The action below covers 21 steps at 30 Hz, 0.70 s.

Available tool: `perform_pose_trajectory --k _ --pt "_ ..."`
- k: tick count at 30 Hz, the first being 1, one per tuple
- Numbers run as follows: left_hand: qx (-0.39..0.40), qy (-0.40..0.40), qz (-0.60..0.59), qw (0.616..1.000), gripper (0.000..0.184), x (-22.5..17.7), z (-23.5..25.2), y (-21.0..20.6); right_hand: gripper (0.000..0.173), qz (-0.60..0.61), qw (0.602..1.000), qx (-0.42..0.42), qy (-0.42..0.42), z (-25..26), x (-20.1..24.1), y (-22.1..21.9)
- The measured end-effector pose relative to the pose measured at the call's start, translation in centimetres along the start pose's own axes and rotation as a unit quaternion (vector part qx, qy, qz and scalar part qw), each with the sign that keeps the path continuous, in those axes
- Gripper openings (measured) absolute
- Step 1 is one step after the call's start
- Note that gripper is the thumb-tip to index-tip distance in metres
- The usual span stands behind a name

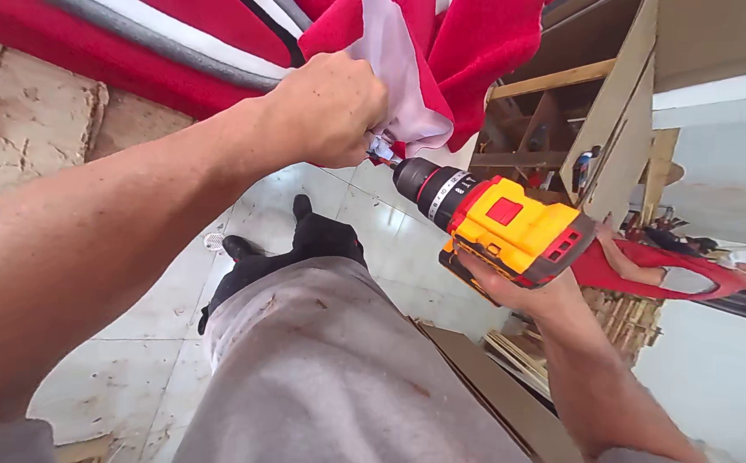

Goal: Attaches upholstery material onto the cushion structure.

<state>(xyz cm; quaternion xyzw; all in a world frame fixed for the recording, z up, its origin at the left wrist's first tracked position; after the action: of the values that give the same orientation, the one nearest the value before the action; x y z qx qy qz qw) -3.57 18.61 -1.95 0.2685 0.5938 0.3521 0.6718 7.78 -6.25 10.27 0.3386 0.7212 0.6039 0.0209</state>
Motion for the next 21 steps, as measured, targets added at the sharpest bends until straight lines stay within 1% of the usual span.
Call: perform_pose_trajectory --k 3,13,21 --pt "-0.005 -0.008 -0.001 1.000 0.022 0.0 0.0 -0.1 0.034 0.017 1.000 -0.002 0.015 0.1 -0.3 -0.3" --pt "-0.015 -0.025 -0.010 1.000 0.023 0.0 -0.1 0.0 0.035 0.040 0.999 -0.012 0.031 0.3 -0.6 -0.8" --pt "-0.012 -0.028 0.000 1.000 0.023 -0.1 -0.1 0.0 0.034 0.026 1.000 -0.004 0.016 0.9 -0.4 -1.4"
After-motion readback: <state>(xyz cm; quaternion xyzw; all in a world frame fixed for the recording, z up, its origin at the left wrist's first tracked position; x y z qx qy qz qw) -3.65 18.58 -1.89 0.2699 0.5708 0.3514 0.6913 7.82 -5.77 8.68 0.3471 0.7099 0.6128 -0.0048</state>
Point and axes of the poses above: each hand's wrist, its own z-axis towards the middle knuckle, its own y-axis out of the back of the hand, x = y × z, the point moved 3 cm from there along z, towards the middle knuckle, and after that the axes turned 1 degree about -x, right-handed, at the moved point
